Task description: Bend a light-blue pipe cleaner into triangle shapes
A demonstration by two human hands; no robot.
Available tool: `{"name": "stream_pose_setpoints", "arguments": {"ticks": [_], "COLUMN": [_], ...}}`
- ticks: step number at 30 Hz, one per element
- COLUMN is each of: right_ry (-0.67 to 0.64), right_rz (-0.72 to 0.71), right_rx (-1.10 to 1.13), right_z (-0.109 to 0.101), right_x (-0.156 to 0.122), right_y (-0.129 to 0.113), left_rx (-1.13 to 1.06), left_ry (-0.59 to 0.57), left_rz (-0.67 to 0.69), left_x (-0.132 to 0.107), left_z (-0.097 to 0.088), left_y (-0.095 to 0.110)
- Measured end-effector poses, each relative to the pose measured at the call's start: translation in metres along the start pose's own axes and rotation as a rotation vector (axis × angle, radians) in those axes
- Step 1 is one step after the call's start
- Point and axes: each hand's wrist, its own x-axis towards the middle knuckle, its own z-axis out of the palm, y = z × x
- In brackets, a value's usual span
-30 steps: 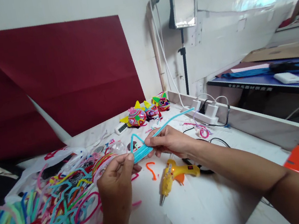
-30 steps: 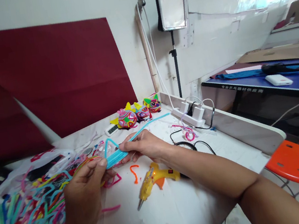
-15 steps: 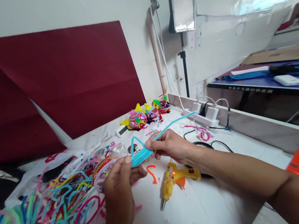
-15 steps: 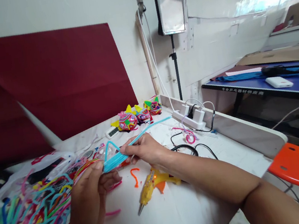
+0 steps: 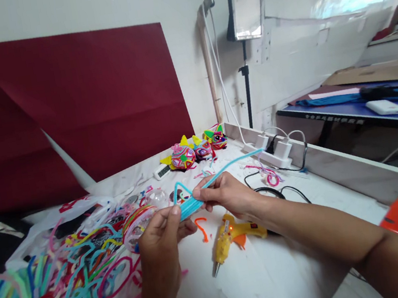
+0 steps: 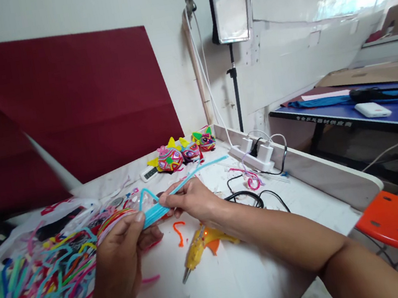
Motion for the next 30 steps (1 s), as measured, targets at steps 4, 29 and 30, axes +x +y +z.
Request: {"name": "stream_pose_setpoints", "arguments": {"ticks": [4,29,30], "right_ry": [0.010,-0.019,-0.024], "right_rz": [-0.047,-0.039,-0.039], "right_rx": [0.001,-0.012,-0.011], "right_z": [0.002,0.012,0.012], "right_x": [-0.001,-0.011,-0.011], "right_y": [0.000,0.010,0.010], "left_rx": [-0.063,-0.281,-0.280], "left_ry": [-0.039,0.055,0.062], "left_rz": [-0.004,-0.117,-0.118], "left_x": [-0.003,-0.015,-0.014], "left_z": [0.002,0.018,0.018], "left_y": [0.002,-0.005,-0.005]}}
